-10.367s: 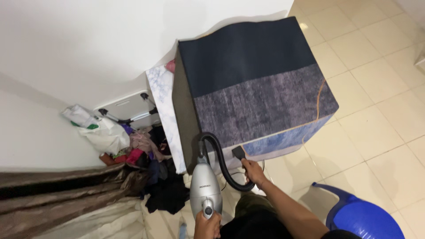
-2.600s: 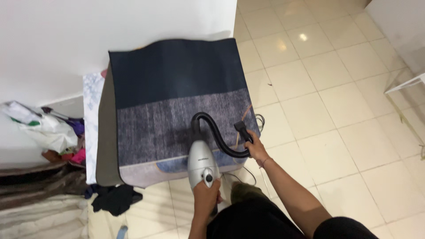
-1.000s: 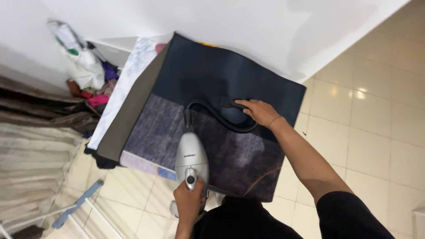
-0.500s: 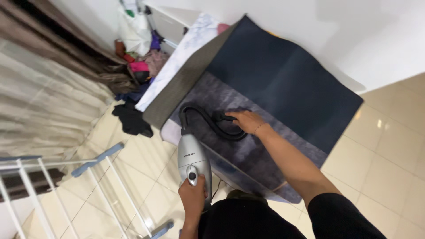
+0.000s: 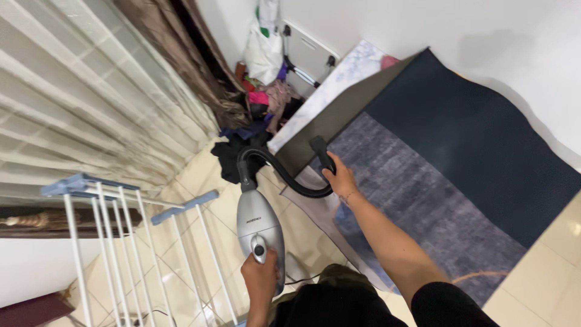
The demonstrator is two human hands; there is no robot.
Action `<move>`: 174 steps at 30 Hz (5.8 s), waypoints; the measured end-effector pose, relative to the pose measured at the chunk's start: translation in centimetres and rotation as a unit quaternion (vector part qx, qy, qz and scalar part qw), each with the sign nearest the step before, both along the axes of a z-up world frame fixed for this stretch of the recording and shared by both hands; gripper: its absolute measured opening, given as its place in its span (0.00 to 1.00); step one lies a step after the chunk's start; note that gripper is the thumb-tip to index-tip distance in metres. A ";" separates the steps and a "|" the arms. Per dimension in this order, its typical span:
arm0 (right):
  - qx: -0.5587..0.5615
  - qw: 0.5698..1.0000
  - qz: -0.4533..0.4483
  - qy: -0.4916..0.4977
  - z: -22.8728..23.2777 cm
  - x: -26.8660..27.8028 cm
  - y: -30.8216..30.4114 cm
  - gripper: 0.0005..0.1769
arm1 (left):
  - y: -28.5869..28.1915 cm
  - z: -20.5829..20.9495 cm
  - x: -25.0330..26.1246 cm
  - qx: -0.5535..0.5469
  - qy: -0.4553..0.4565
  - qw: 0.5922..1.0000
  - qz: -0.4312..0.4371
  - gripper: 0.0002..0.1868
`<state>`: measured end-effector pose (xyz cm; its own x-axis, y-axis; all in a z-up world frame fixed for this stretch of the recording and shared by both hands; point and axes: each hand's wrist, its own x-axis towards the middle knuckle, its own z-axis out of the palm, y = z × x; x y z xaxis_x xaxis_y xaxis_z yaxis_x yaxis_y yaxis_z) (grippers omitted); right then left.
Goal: The person vacuums a large dark mat and then vacuums a cream-colored cloth with a small hand vacuum cleaner.
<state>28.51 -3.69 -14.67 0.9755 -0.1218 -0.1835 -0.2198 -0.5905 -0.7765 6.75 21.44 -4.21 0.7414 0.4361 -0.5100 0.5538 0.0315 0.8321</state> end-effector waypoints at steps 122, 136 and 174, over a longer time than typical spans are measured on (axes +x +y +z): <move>-0.121 0.844 -0.487 0.187 3.5 19.1 10.6 0.55 | -3.5 -2.3 53.2 -0.275 0.085 0.691 -0.663 0.19; -0.136 0.753 -0.644 -0.023 -7.3 11.0 7.0 0.16 | -4.3 -4.0 53.3 -0.338 0.083 0.650 -0.675 0.22; 0.115 0.754 -0.645 -0.042 5.3 1.4 2.4 0.23 | -12.7 -2.4 42.1 0.278 -0.116 0.680 -0.668 0.38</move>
